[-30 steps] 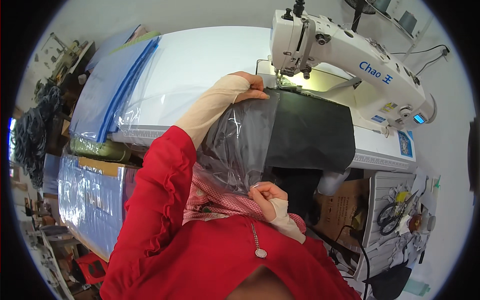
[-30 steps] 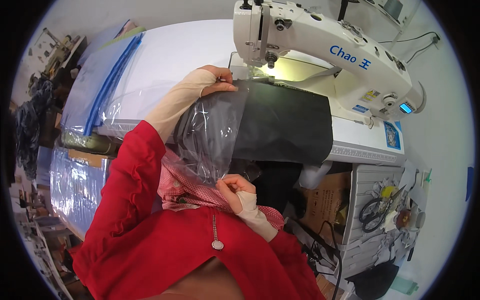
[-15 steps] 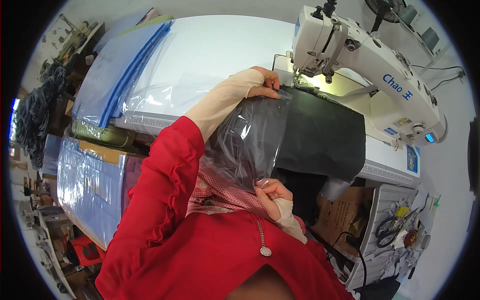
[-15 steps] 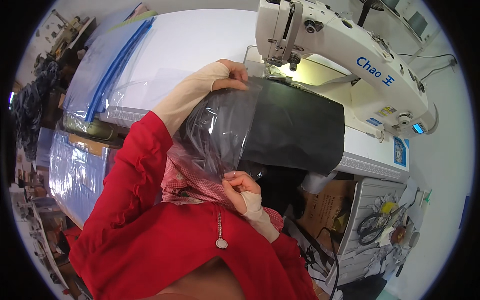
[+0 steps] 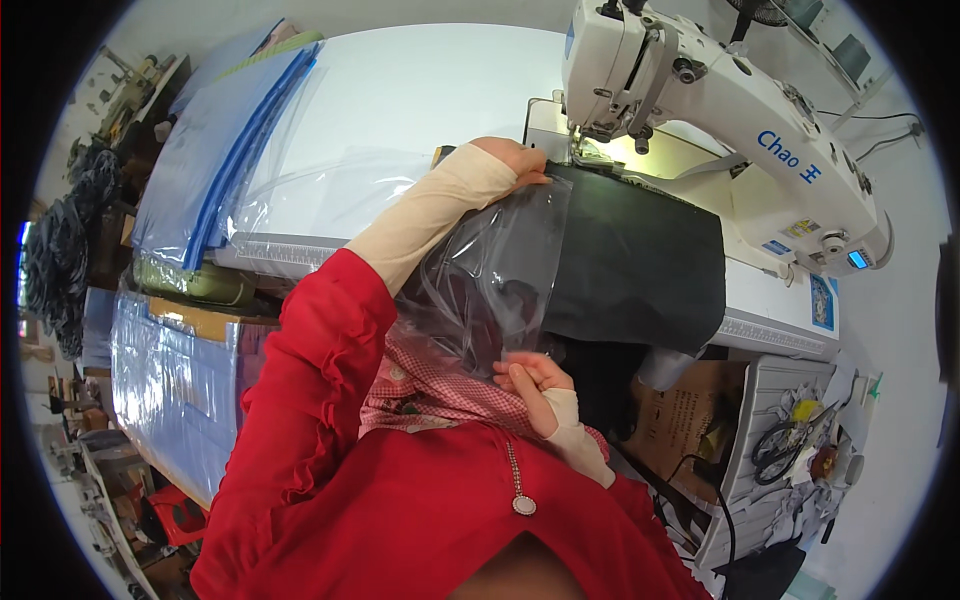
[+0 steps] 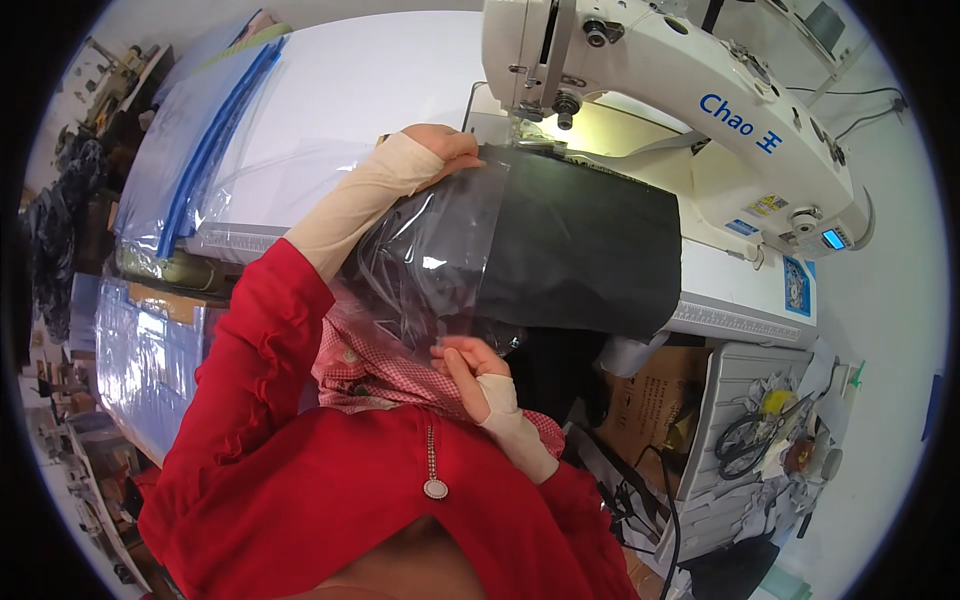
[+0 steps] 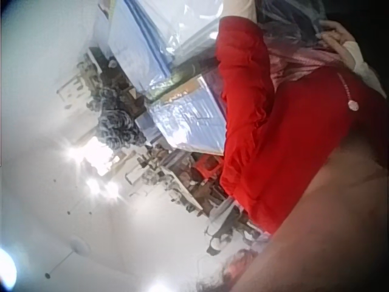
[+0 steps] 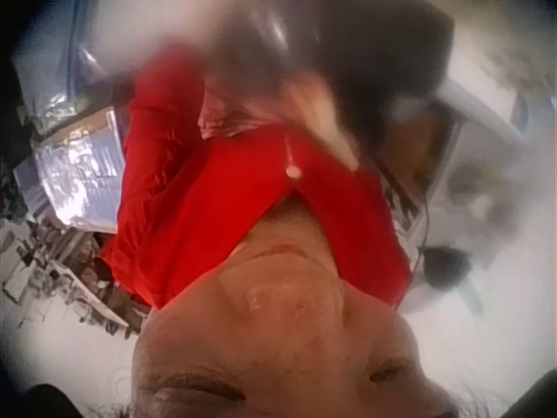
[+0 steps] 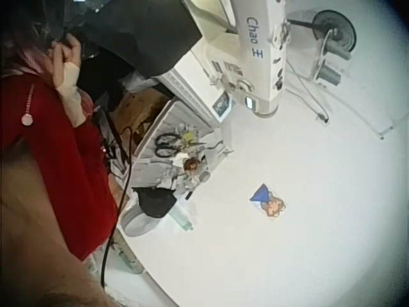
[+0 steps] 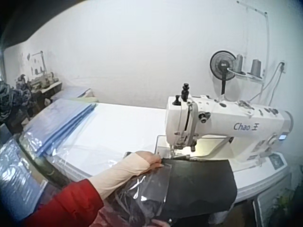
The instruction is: Sewing and trimming plastic sheets using an industrial sewing machine to create covers.
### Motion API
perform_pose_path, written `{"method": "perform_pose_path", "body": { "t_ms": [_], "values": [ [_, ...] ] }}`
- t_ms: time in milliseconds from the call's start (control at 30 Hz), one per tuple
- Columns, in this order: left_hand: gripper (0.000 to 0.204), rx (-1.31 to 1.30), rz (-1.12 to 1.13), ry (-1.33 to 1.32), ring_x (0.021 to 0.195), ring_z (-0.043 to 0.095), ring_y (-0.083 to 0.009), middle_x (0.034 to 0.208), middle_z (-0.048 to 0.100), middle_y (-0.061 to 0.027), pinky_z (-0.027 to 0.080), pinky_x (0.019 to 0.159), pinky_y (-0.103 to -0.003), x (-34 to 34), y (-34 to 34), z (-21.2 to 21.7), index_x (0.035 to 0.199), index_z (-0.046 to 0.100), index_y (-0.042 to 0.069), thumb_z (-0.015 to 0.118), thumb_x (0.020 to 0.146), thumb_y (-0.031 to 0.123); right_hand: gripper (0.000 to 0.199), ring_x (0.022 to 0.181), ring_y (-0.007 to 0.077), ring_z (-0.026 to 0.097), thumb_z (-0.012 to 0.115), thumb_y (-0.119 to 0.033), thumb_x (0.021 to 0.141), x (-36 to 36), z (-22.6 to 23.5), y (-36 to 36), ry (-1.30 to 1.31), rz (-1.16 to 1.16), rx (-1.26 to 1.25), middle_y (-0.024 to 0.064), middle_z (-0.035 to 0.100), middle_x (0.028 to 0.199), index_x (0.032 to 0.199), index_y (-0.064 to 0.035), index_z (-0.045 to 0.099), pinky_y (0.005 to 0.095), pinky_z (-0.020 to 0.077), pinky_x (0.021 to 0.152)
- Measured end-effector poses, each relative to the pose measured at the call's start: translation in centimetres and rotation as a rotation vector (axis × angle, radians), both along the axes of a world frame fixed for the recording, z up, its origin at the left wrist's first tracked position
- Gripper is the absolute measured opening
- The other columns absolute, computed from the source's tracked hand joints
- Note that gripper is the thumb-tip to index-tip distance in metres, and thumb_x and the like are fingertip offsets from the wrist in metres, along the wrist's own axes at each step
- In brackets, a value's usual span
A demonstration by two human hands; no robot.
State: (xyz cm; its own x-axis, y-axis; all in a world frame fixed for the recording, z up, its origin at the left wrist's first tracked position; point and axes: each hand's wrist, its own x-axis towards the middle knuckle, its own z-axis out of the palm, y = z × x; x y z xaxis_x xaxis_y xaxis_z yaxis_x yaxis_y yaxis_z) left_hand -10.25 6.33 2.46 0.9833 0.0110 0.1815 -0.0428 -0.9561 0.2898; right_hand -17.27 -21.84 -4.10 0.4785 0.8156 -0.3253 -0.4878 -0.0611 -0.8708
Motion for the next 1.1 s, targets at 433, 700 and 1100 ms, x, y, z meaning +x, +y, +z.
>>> {"method": "perform_pose_path", "body": {
  "t_ms": [433,700,1100],
  "values": [
    [0.019,0.08,-0.201,-0.097,0.072,0.058,-0.0269,0.084,0.055,-0.0073,0.048,0.063,-0.034,1.1,1.5,-0.7,0.099,0.057,0.011,0.055,0.081,0.009,0.019,0.072,0.0069,0.054,0.046,-0.011,0.091,1.8,2.9,0.3,-0.022,0.104,0.083,0.0083,0.063,0.086,0.104,-0.0001,0.053,0.0196,0.0419,0.067],
    [0.022,-0.133,-0.124,0.135,0.073,0.057,-0.0208,0.077,0.055,-0.0046,0.044,0.065,-0.031,2.5,2.0,-1.0,0.096,0.061,0.013,0.052,0.084,0.031,0.017,0.072,0.0068,0.054,0.045,-0.011,0.092,2.1,2.5,0.5,-0.022,0.12,0.065,0.0069,0.062,0.085,0.103,-0.0011,0.053,0.0202,0.0417,0.067],
    [0.034,-0.022,-0.215,0.02,0.075,0.057,-0.0248,0.085,0.055,-0.006,0.047,0.066,-0.031,3.5,2.3,-1.2,0.109,0.06,0.022,0.054,0.08,0.005,0.015,0.069,0.0066,0.052,0.045,-0.009,0.091,2.4,2.7,1.0,-0.023,0.043,0.038,0.0076,0.062,0.083,0.101,-0.0006,0.053,0.0191,0.0401,0.064]
  ]
}}
